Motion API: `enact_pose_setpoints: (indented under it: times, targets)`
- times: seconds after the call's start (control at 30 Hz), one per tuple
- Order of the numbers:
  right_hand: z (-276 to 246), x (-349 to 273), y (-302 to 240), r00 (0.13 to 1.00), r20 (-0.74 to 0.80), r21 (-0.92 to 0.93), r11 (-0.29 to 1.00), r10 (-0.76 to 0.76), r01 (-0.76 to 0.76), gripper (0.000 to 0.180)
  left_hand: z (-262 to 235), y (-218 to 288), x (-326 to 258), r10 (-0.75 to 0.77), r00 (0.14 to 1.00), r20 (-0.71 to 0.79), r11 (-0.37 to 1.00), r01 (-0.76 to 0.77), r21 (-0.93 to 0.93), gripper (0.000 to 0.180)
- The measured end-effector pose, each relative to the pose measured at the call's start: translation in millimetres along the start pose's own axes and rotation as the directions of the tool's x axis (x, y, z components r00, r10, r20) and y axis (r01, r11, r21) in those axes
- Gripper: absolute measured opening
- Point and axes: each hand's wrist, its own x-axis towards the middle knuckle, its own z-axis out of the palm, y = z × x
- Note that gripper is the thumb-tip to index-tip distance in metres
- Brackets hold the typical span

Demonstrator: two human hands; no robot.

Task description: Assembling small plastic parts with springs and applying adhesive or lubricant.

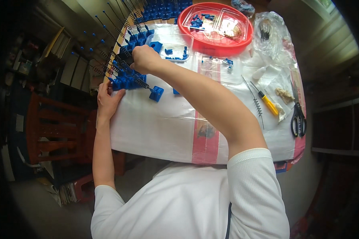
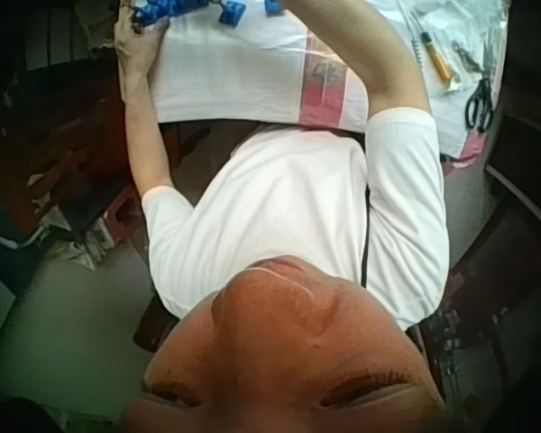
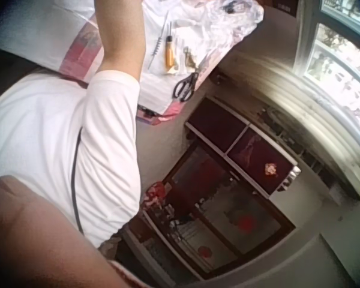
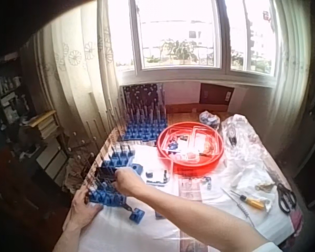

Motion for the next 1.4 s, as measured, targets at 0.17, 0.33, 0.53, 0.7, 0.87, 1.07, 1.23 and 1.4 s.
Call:
enact_pose_setpoints:
  times: [0.17,0.33,0.53,0.7,0.87,1.07,1.23,1.4]
  targets:
    - [-41,-32,-1,0.995,0.095,-0.072,0.997,-0.002,0.009,0.025,0,10,-4,-0.054,0.998,0.020,0.991,0.051,0.123,0.083]
    - [-70,-89,-2,0.943,0.317,-0.082,0.988,-0.101,0.133,0.045,6,16,1,-0.068,0.998,0.011,0.970,0.064,0.233,0.091]
    - [-39,-104,-14,0.972,0.205,-0.075,0.989,-0.113,0.131,0.029,9,14,3,-0.038,0.999,0.010,0.964,0.034,0.265,0.085]
    - [-40,-100,-13,0.989,0.092,-0.055,0.992,-0.112,0.117,0.018,10,12,1,-0.077,0.997,-0.019,0.980,0.079,0.184,0.083]
    - [-38,-75,1,0.996,0.037,-0.101,0.992,-0.078,0.081,0.020,16,8,0,-0.059,0.996,-0.071,0.990,0.068,0.124,0.083]
    - [-53,-68,-6,0.997,0.064,-0.064,0.997,-0.047,0.051,0.020,-7,16,-4,-0.095,0.995,0.006,0.995,0.094,0.022,0.080]
    - [-88,-93,-8,0.991,0.125,0.188,0.980,0.043,-0.067,0.020,-42,51,-22,-0.005,0.999,-0.044,0.999,0.003,-0.049,0.056]
    - [-104,-131,14,0.981,0.192,0.566,0.812,0.034,-0.139,0.018,-37,114,-37,0.117,0.981,0.153,0.761,0.010,-0.649,0.025]
